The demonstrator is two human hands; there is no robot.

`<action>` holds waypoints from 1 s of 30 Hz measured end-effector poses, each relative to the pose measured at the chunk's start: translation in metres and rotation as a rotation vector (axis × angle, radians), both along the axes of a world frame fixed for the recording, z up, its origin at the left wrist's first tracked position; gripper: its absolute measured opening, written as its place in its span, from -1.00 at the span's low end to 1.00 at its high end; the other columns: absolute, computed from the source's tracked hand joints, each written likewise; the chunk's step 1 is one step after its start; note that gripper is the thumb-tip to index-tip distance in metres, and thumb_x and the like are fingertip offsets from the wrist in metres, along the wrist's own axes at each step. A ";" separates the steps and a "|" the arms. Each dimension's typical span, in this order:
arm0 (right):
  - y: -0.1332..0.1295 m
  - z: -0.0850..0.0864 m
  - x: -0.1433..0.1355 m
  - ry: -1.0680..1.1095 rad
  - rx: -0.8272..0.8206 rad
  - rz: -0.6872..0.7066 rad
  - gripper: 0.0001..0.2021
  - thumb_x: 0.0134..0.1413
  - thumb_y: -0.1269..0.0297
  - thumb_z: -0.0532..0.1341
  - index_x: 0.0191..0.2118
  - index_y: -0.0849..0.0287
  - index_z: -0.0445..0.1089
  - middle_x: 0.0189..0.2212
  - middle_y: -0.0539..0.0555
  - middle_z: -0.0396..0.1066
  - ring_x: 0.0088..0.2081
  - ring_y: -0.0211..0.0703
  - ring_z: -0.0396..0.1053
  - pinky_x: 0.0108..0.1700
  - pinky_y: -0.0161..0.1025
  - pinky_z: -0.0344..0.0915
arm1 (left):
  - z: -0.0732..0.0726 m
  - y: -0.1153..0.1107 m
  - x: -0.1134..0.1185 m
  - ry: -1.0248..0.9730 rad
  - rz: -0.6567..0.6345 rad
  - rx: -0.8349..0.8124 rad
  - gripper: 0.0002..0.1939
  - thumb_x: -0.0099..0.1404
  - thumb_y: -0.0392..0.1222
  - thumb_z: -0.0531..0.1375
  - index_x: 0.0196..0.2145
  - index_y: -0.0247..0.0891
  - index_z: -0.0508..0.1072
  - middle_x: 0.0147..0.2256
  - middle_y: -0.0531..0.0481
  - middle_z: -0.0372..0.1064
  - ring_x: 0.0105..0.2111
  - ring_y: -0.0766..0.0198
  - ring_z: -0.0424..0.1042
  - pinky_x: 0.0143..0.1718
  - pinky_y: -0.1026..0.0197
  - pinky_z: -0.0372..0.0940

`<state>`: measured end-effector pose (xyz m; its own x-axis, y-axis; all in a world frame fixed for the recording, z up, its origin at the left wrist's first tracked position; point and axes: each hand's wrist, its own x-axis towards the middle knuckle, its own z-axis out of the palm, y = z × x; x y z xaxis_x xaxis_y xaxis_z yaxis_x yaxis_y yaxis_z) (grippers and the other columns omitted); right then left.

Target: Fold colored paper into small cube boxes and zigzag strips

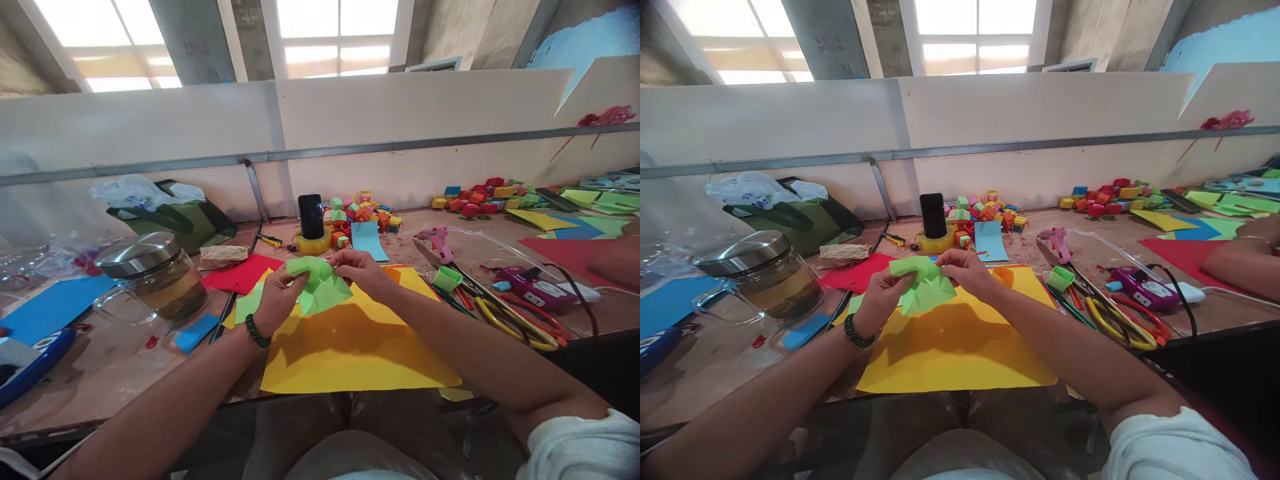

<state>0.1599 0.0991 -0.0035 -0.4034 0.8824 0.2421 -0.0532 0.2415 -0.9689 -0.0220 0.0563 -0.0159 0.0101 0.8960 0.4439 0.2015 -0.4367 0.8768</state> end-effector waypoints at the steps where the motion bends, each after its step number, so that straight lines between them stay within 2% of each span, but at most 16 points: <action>1: 0.000 0.000 0.000 0.004 -0.007 0.001 -0.86 -0.31 0.28 0.18 -0.48 0.19 0.35 -0.68 -0.15 0.19 -0.64 -0.42 0.08 -0.59 -0.41 0.06 | 0.000 0.000 0.000 0.002 -0.004 0.000 -0.73 0.10 -0.03 0.24 -0.39 -0.32 0.56 -0.41 -0.03 0.46 -0.41 0.25 0.35 -0.38 0.24 0.29; 5: 0.000 -0.003 -0.001 0.002 -0.004 0.011 -0.85 -0.33 0.29 0.17 -0.48 0.19 0.37 -0.63 -0.13 0.22 -0.63 -0.42 0.10 -0.59 -0.40 0.08 | -0.001 0.000 0.001 0.074 0.001 0.086 -0.74 0.15 -0.04 0.22 -0.39 -0.30 0.56 -0.38 -0.04 0.47 -0.39 0.23 0.38 -0.39 0.24 0.31; 8: -0.001 -0.004 -0.001 -0.008 0.094 0.024 -0.85 -0.27 0.29 0.15 -0.46 0.20 0.38 -0.60 -0.11 0.22 -0.62 -0.41 0.09 -0.58 -0.39 0.08 | 0.000 -0.004 0.001 0.200 0.064 0.250 -0.75 0.23 -0.06 0.17 -0.42 -0.26 0.57 -0.43 -0.03 0.45 -0.41 0.26 0.38 -0.44 0.27 0.31; 11: -0.006 -0.004 0.000 0.018 0.299 -0.050 -0.87 -0.14 0.30 0.17 -0.37 0.18 0.32 -0.58 -0.11 0.20 -0.57 -0.38 0.14 -0.53 -0.38 0.12 | 0.003 -0.010 -0.003 0.348 0.169 0.523 -0.79 0.27 -0.12 0.16 -0.31 -0.22 0.58 -0.43 -0.02 0.39 -0.42 0.30 0.38 -0.45 0.30 0.32; 14: -0.014 -0.003 0.002 0.023 0.614 -0.188 -0.93 -0.03 0.34 0.17 -0.41 0.13 0.23 -0.53 -0.08 0.23 -0.50 -0.35 0.21 -0.45 -0.35 0.22 | 0.007 -0.016 -0.011 0.514 0.221 0.857 -0.82 0.27 -0.23 0.17 -0.19 -0.20 0.54 -0.37 -0.02 0.35 -0.39 0.32 0.39 -0.39 0.31 0.34; 16: -0.019 -0.002 0.003 0.018 0.796 -0.236 -0.90 0.00 0.38 0.16 -0.42 0.12 0.19 -0.49 -0.05 0.28 -0.46 -0.32 0.26 -0.39 -0.33 0.28 | 0.010 -0.019 -0.015 0.607 0.228 1.025 -0.83 0.28 -0.28 0.15 -0.20 -0.19 0.51 -0.38 -0.01 0.34 -0.39 0.33 0.39 -0.36 0.29 0.35; 18: -0.022 -0.002 0.003 0.028 0.882 -0.227 -0.89 0.01 0.41 0.17 -0.36 0.11 0.19 -0.45 -0.03 0.31 -0.44 -0.30 0.31 -0.36 -0.32 0.34 | 0.012 -0.020 -0.018 0.671 0.214 1.125 -0.86 0.28 -0.30 0.13 -0.24 -0.19 0.48 -0.41 0.00 0.33 -0.40 0.32 0.38 -0.35 0.28 0.36; 23: -0.025 -0.001 0.005 0.007 0.891 -0.138 -0.95 0.06 0.40 0.14 -0.33 0.14 0.26 -0.46 0.00 0.36 -0.44 -0.28 0.35 -0.37 -0.33 0.37 | 0.015 -0.020 -0.021 0.775 0.178 1.222 -0.86 0.22 -0.38 0.15 -0.31 -0.18 0.44 -0.46 0.02 0.37 -0.44 0.31 0.38 -0.42 0.29 0.36; 27: -0.028 0.000 0.006 -0.020 1.045 -0.171 -0.92 0.08 0.43 0.12 -0.32 0.13 0.33 -0.46 0.03 0.45 -0.43 -0.25 0.41 -0.33 -0.31 0.36 | 0.013 -0.020 -0.023 0.791 0.131 1.200 -0.80 0.22 -0.37 0.17 -0.26 -0.09 0.45 -0.45 0.05 0.39 -0.42 0.31 0.42 -0.42 0.29 0.36; 30: -0.032 0.003 0.007 -0.003 1.137 -0.181 -0.88 0.09 0.47 0.13 -0.30 0.11 0.34 -0.46 0.03 0.47 -0.41 -0.25 0.43 -0.31 -0.32 0.36 | 0.012 -0.021 -0.022 0.776 0.119 1.182 -0.84 0.23 -0.36 0.16 -0.27 -0.12 0.44 -0.44 0.04 0.39 -0.42 0.30 0.41 -0.41 0.29 0.36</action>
<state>0.1668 0.0671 -0.0006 -0.2949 0.1999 0.9344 0.0732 0.9797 -0.1865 -0.0435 0.0349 -0.0038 0.5464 0.0192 0.8373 0.5423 -0.7700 -0.3362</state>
